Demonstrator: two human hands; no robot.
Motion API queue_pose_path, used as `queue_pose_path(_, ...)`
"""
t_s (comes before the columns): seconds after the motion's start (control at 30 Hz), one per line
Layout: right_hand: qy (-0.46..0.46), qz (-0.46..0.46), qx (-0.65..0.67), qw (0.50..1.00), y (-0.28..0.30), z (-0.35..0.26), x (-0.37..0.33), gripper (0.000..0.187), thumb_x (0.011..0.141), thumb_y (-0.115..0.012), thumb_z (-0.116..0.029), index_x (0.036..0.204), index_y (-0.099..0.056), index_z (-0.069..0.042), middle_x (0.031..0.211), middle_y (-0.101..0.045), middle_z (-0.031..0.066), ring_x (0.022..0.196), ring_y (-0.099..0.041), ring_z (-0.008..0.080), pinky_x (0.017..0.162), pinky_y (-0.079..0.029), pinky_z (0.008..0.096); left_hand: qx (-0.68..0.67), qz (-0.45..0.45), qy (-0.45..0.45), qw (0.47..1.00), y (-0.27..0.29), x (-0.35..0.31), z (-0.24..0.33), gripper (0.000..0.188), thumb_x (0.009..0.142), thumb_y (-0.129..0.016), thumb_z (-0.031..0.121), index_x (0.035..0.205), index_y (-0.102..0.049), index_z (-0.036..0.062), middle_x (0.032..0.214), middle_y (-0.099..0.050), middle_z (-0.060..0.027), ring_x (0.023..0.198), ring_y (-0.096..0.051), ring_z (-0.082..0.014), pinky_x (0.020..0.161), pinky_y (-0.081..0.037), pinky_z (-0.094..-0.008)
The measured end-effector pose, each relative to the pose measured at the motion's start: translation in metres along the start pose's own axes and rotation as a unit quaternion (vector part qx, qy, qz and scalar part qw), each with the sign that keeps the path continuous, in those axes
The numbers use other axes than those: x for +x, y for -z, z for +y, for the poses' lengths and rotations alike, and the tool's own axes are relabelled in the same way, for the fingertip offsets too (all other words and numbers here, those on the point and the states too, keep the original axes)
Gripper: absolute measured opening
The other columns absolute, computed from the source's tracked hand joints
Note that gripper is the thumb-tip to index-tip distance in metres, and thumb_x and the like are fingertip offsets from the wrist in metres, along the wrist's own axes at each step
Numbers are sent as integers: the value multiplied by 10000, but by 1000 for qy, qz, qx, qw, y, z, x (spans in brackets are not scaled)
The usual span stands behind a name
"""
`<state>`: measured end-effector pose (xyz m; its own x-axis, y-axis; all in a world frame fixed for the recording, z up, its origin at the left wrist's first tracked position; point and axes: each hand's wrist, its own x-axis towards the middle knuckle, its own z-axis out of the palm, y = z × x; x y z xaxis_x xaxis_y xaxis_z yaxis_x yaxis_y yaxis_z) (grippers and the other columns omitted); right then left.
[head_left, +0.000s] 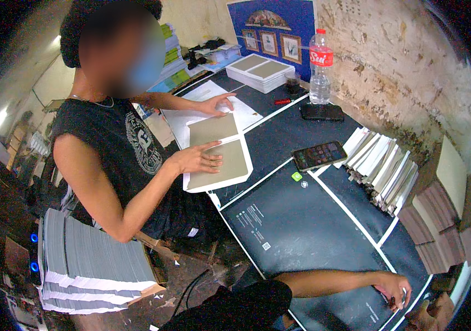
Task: The person assembles a paper-based product by first placing a white paper sheet on a work surface, then positioning two cardboard pieces on top, and finally applying adhesive strips to secure them together.
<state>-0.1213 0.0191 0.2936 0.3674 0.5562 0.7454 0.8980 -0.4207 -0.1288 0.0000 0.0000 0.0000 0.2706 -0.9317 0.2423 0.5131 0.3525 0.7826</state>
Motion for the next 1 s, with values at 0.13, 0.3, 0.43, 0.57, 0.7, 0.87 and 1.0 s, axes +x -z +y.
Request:
queue_pose_path(0.13, 10, -42, 7, 999, 3, 0, 4, 223, 673, -583, 56, 828, -741, 86, 660, -677, 177, 598, -661, 351, 625, -563, 438, 33, 6, 0, 999, -1, -4, 1, 283, 850, -778, -12, 1088, -633, -60, 840, -727, -195, 754, -739, -282, 654, -598, -401)
queue_pose_path(0.3, 13, -90, 12, 996, 8, 0, 12, 241, 675, -602, 48, 866, -744, 86, 691, -687, 174, 609, -664, 342, 674, -578, 450, 16, -2, -25, 1000, -1, 0, -5, 274, 849, -793, 50, 1069, -655, -38, 834, -738, -158, 733, -735, -238, 656, -595, -360)
queue_pose_path(0.43, 17, -53, 18, 998, -3, 3, 10, 198, 705, -616, 28, 840, -749, 85, 682, -680, 175, 607, -670, 336, 676, -581, 453, 22, 0, -24, 999, 1, 4, -6, 274, 849, -801, 63, 1066, -661, -28, 826, -740, -149, 732, -734, -220, 661, -595, -347)
queue_pose_path(0.57, 12, -38, -14, 999, -6, 4, 7, 156, 738, -646, 2, 819, -754, 80, 661, -668, 187, 606, -675, 336, 664, -578, 446, -25, 8, -14, 1000, 0, 4, -5, 278, 835, -770, -37, 1072, -629, -78, 803, -715, -184, 732, -731, -260, 647, -606, -387)
queue_pose_path(0.7, 34, 61, -18, 997, -16, 7, -2, 135, 811, -682, -51, 795, -737, 71, 705, -666, 199, 627, -677, 341, 659, -572, 427, -29, -2, -15, 999, -1, 6, -5, 277, 838, -770, -35, 1070, -626, -79, 807, -718, -189, 732, -731, -261, 650, -605, -386)
queue_pose_path(0.87, 50, 192, 2, 980, -34, 1, -21, 175, 830, -772, -85, 822, -705, 77, 737, -660, 191, 620, -648, 317, 603, -527, 402, -11, 0, -14, 1000, 0, 7, -5, 276, 835, -775, -30, 1070, -634, -69, 816, -719, -185, 729, -729, -258, 645, -597, -379)
queue_pose_path(1.0, -14, 80, 3, 997, -18, -29, -13, 214, 823, -818, -76, 864, -687, 88, 743, -654, 177, 608, -618, 286, 561, -486, 386, -60, -12, -27, 998, 1, 2, -8, 262, 847, -760, -39, 1073, -630, -64, 832, -715, -184, 739, -727, -261, 636, -593, -376)
